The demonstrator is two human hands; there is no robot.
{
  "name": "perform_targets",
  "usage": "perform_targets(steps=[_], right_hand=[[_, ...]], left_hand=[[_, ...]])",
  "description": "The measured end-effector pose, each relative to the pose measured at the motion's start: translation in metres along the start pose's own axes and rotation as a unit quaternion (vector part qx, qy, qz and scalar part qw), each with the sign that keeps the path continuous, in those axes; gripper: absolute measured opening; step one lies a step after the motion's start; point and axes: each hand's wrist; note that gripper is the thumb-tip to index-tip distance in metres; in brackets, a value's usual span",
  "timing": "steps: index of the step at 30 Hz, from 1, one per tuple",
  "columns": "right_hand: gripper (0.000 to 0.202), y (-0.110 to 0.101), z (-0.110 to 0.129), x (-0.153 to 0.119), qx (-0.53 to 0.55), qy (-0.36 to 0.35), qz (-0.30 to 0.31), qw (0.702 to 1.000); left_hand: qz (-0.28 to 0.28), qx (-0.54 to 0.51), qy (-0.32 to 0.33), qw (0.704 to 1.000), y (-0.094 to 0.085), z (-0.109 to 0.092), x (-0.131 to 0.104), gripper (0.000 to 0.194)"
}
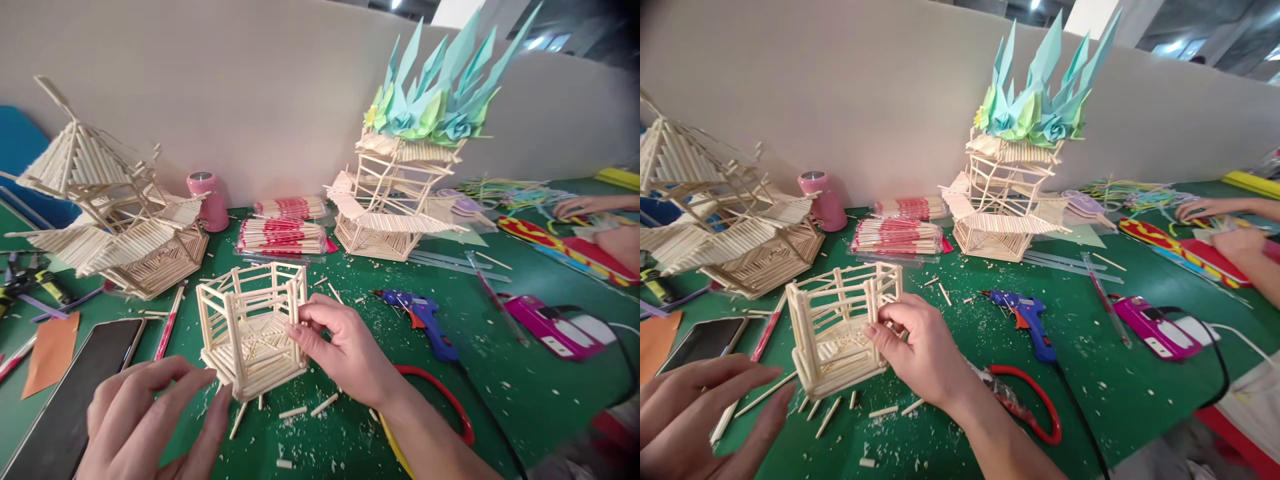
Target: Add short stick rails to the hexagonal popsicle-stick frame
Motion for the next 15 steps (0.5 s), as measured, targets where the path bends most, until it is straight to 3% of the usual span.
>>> perform_targets(steps=[4,10,13,15], right_hand=[[0.023,0.001,-0.002,-0.002,-0.002,-0.004,-0.001,1.000],[0.025,0.005,0.001,-0.008,-0.019,-0.007,-0.006,1.000],[0.025,0.007,0.003,-0.013,-0.030,0.001,-0.004,1.000],[0.027,0.008,0.004,-0.017,-0.035,0.002,-0.001,0.999]], left_hand=[[-0.031,-0.024,-0.087,0.995,0.002,-0.003,-0.011,0.019],[0.004,0.013,0.063,0.998,0.003,-0.023,-0.002,0.021],[0.009,0.020,0.071,0.997,0.007,-0.034,-0.001,0.024],[-0.002,-0.013,0.032,0.999,0.010,-0.041,-0.005,0.018]])
Point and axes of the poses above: each hand's wrist, its own x-axis towards the middle knuckle, its own y-axis out of the palm, z = x × y, and after that the axes turned 3 degrees about x, right-handed
